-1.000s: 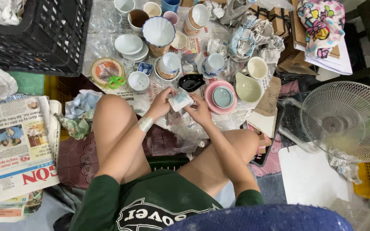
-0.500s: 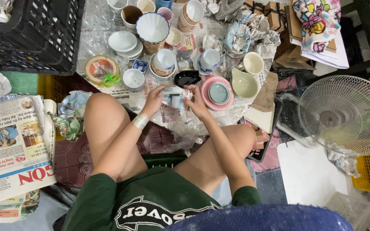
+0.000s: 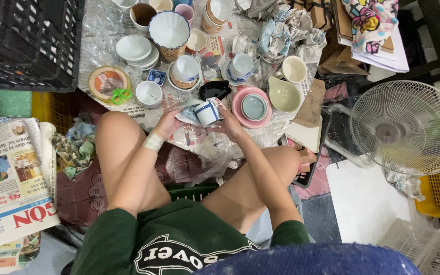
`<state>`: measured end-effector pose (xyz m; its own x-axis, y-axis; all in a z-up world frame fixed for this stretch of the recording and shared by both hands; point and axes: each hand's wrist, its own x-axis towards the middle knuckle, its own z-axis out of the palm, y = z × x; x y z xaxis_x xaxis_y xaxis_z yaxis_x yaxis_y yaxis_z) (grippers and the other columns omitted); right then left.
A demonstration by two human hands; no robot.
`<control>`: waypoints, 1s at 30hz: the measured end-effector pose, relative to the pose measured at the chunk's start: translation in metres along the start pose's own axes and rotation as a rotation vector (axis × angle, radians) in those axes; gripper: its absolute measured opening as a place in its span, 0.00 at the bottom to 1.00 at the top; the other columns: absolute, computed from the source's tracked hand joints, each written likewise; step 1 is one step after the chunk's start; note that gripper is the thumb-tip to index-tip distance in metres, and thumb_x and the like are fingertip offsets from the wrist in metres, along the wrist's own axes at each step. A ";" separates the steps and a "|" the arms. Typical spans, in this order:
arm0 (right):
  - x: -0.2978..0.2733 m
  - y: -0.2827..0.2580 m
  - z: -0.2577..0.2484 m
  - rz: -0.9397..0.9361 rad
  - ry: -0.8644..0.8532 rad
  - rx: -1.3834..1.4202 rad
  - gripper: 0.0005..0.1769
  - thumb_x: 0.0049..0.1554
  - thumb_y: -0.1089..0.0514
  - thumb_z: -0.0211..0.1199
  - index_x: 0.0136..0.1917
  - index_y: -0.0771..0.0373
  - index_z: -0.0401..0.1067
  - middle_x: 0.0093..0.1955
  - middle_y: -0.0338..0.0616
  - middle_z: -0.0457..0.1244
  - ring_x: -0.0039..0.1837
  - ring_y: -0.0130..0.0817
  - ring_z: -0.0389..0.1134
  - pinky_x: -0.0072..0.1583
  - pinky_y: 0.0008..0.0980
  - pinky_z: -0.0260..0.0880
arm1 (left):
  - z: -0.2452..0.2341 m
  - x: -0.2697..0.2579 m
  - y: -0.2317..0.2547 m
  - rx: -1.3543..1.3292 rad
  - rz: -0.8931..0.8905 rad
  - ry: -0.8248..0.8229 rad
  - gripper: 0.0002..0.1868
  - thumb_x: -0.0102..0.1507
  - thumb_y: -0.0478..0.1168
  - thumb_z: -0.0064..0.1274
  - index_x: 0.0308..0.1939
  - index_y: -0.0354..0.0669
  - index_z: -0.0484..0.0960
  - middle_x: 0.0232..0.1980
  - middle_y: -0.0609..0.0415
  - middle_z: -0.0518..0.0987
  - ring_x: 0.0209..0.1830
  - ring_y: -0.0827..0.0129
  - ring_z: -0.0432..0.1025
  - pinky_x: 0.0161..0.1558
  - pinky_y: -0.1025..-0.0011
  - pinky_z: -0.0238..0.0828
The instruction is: The person sits cross-legged and wraps various ceramic items, including cups, bowls, and plates, using newspaper and plastic wrap. They handle each item individually, folding the paper around it and placing the wrapped items into a black crate.
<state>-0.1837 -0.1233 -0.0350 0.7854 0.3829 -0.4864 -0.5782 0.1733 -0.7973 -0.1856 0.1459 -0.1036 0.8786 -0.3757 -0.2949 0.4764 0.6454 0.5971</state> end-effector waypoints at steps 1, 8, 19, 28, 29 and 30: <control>0.001 -0.002 0.001 -0.008 0.013 0.026 0.38 0.68 0.39 0.44 0.83 0.62 0.46 0.75 0.58 0.56 0.71 0.53 0.65 0.64 0.55 0.74 | 0.003 0.000 0.002 0.020 -0.005 -0.019 0.23 0.72 0.41 0.40 0.69 0.35 0.69 0.64 0.46 0.77 0.61 0.61 0.75 0.63 0.62 0.74; -0.019 -0.021 0.035 -0.177 0.212 -0.235 0.48 0.57 0.54 0.66 0.80 0.55 0.39 0.75 0.50 0.51 0.68 0.43 0.64 0.59 0.48 0.76 | 0.015 -0.010 0.009 -0.028 -0.020 -0.086 0.23 0.73 0.44 0.42 0.70 0.40 0.67 0.67 0.49 0.75 0.64 0.63 0.73 0.64 0.63 0.73; -0.010 0.011 0.034 -0.658 0.167 -0.664 0.42 0.57 0.50 0.68 0.72 0.64 0.45 0.64 0.60 0.57 0.63 0.45 0.64 0.62 0.38 0.69 | 0.022 -0.018 0.014 0.031 -0.101 -0.062 0.18 0.72 0.40 0.42 0.65 0.41 0.70 0.60 0.49 0.77 0.58 0.63 0.75 0.60 0.60 0.76; -0.034 -0.025 0.061 -0.785 0.091 -1.161 0.39 0.48 0.48 0.77 0.65 0.63 0.61 0.61 0.57 0.61 0.63 0.56 0.65 0.64 0.44 0.66 | 0.009 -0.006 0.002 0.062 -0.089 -0.045 0.16 0.72 0.35 0.44 0.63 0.34 0.69 0.58 0.46 0.76 0.58 0.62 0.75 0.61 0.63 0.76; -0.034 -0.027 0.062 -0.764 0.116 -1.146 0.38 0.48 0.47 0.77 0.63 0.63 0.61 0.60 0.56 0.62 0.62 0.55 0.66 0.64 0.44 0.66 | 0.011 -0.007 0.005 0.068 -0.055 -0.021 0.15 0.72 0.35 0.45 0.62 0.33 0.70 0.57 0.46 0.76 0.56 0.63 0.76 0.59 0.63 0.77; -0.034 -0.030 0.063 -0.742 0.140 -1.130 0.38 0.49 0.46 0.78 0.62 0.63 0.61 0.59 0.55 0.63 0.61 0.55 0.67 0.63 0.44 0.67 | 0.013 -0.009 0.008 0.075 -0.021 0.003 0.14 0.72 0.35 0.46 0.61 0.32 0.72 0.56 0.46 0.76 0.55 0.63 0.76 0.57 0.62 0.77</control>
<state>-0.2071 -0.0842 0.0279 0.8847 0.4190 0.2042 0.4292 -0.5614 -0.7076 -0.1900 0.1457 -0.0860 0.8685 -0.3867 -0.3100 0.4910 0.5857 0.6449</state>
